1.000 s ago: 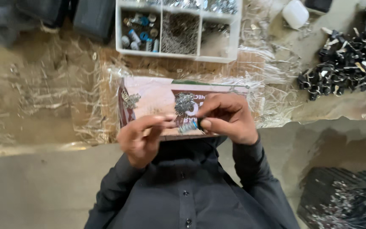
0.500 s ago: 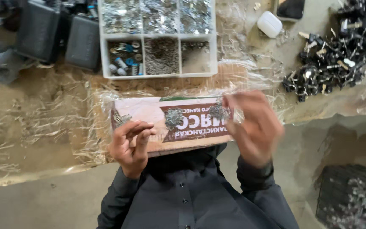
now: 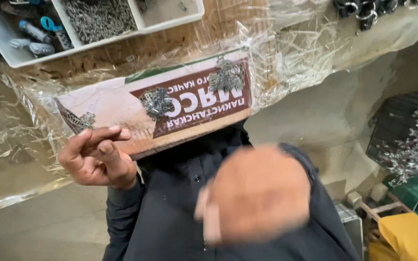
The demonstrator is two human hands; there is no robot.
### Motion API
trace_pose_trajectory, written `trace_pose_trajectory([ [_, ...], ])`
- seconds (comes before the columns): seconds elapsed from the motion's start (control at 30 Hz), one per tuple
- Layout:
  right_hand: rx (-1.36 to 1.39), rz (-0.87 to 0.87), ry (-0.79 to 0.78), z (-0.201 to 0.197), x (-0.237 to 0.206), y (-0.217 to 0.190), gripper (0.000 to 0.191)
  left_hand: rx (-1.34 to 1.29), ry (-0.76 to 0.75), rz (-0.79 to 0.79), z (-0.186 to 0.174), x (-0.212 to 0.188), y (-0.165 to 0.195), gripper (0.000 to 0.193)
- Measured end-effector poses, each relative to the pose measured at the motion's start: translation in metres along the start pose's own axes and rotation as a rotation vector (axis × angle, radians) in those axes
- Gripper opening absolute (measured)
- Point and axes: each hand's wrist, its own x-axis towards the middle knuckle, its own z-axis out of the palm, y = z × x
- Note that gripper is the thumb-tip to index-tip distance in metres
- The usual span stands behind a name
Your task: The person sits at a workbench assembling small metal electrical connectors. They pick a metal housing, insert a spring and small internal parts, press the pieces together by hand, and place finished assemblies into a compartmented plastic organizer box, repeating the cycle.
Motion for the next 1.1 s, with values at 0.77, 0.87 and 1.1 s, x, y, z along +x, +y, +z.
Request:
trace_pose_trajectory([
  [0.77,1.934,-2.106,0.416,0.112,0.006,-0.131,0.088,0.22,-0.539,0.177,0.092,0.05,0.059,0.035],
  [0.87,1.993,-2.114,0.363,0.118,0.007,-0.135,0.088,0.382,-0.655,0.253,0.118,0.066,0.069,0.042],
  [1.1,2.185,-2.023,0.262,0.101,0.007,-0.128,0.078,0.517,-0.988,0.326,0.153,0.079,0.069,0.063],
])
